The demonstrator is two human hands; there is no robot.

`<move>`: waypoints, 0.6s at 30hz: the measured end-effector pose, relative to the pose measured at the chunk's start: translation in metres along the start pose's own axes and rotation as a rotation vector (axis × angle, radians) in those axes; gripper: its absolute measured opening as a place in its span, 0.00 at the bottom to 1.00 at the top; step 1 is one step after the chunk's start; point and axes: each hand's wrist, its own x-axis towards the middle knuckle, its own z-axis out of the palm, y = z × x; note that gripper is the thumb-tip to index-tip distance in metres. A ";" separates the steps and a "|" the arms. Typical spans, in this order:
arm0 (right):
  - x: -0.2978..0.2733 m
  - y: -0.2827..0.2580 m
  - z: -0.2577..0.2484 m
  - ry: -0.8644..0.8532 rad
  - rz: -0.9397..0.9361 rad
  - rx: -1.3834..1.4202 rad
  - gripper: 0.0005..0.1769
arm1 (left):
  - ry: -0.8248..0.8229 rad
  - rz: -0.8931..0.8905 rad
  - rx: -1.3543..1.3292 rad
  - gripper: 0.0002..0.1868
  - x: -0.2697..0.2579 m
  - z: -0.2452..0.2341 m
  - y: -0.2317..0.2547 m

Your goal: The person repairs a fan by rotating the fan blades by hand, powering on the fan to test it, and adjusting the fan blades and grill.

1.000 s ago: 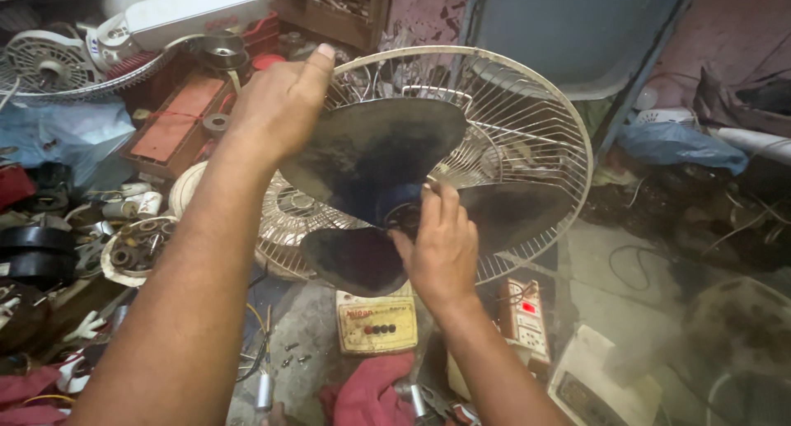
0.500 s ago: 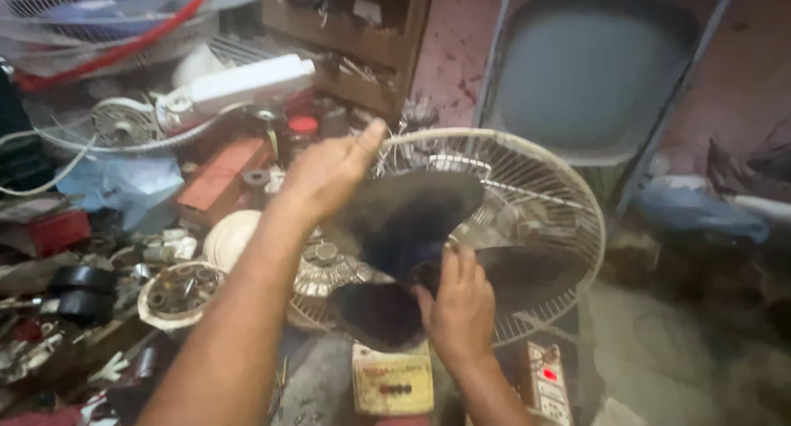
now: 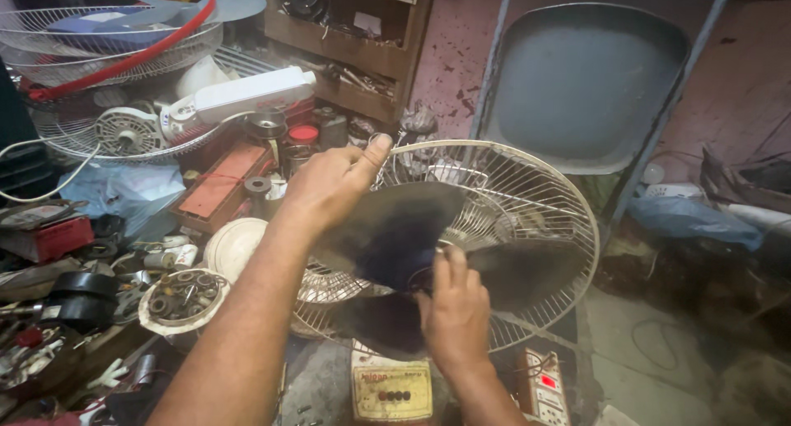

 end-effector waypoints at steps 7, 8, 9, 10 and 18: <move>-0.002 0.000 0.009 0.136 0.020 0.125 0.43 | 0.017 0.010 0.005 0.45 -0.001 -0.001 0.000; -0.004 0.001 0.013 0.157 0.128 0.214 0.43 | 0.006 0.009 0.017 0.45 -0.001 0.002 0.001; -0.005 0.003 0.018 0.178 0.237 0.302 0.43 | -0.003 0.008 0.017 0.45 0.000 0.002 0.001; -0.007 0.005 0.024 0.173 0.247 0.294 0.43 | 0.007 0.015 0.002 0.45 0.001 0.002 0.000; -0.012 0.013 0.071 0.262 0.847 0.848 0.47 | 0.024 0.036 0.004 0.43 -0.001 0.003 0.002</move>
